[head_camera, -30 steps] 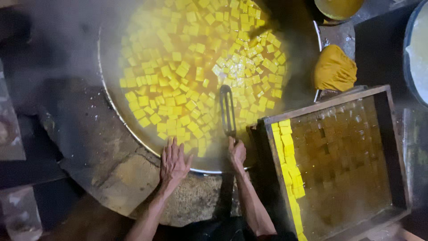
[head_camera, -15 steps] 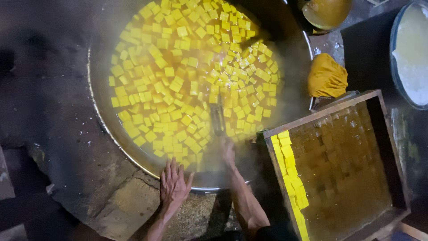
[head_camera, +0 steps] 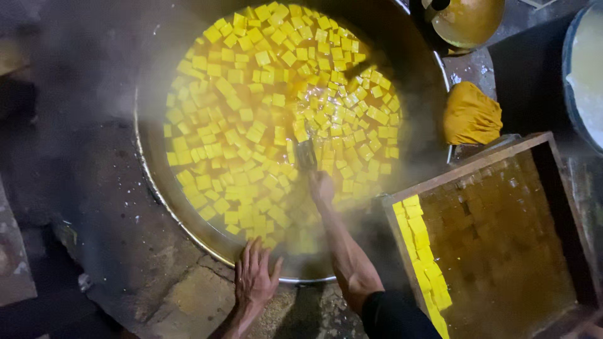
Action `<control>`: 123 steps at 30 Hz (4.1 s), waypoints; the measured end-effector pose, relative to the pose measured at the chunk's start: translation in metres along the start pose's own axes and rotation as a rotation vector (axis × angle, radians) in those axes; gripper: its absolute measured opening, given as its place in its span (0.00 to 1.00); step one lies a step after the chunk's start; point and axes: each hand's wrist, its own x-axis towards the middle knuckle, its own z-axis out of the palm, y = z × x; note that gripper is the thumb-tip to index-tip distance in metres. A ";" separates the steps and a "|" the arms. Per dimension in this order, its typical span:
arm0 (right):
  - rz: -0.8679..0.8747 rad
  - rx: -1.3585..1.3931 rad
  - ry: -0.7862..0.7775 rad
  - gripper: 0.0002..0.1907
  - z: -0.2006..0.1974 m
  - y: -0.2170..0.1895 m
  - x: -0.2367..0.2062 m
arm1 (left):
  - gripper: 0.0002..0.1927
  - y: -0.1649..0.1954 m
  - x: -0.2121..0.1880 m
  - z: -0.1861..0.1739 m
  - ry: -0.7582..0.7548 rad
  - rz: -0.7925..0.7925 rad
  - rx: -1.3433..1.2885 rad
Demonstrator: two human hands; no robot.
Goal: The person uses a slotted spatula to transfer yellow tofu cubes from a large steaming wok into a rectangular tray. They repeatedly scoop the cubes and arrange them in rows within the tray.
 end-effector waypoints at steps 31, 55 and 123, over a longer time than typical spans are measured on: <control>0.056 0.153 -0.188 0.25 -0.024 0.047 -0.067 | 0.20 0.007 -0.009 -0.003 0.102 -0.010 -0.044; -0.094 0.538 -0.039 0.19 -0.040 -0.039 0.007 | 0.20 0.014 0.000 -0.012 0.105 -0.070 0.043; -0.101 0.478 0.194 0.15 -0.340 0.224 -0.340 | 0.19 0.060 -0.044 -0.012 0.241 0.113 -0.041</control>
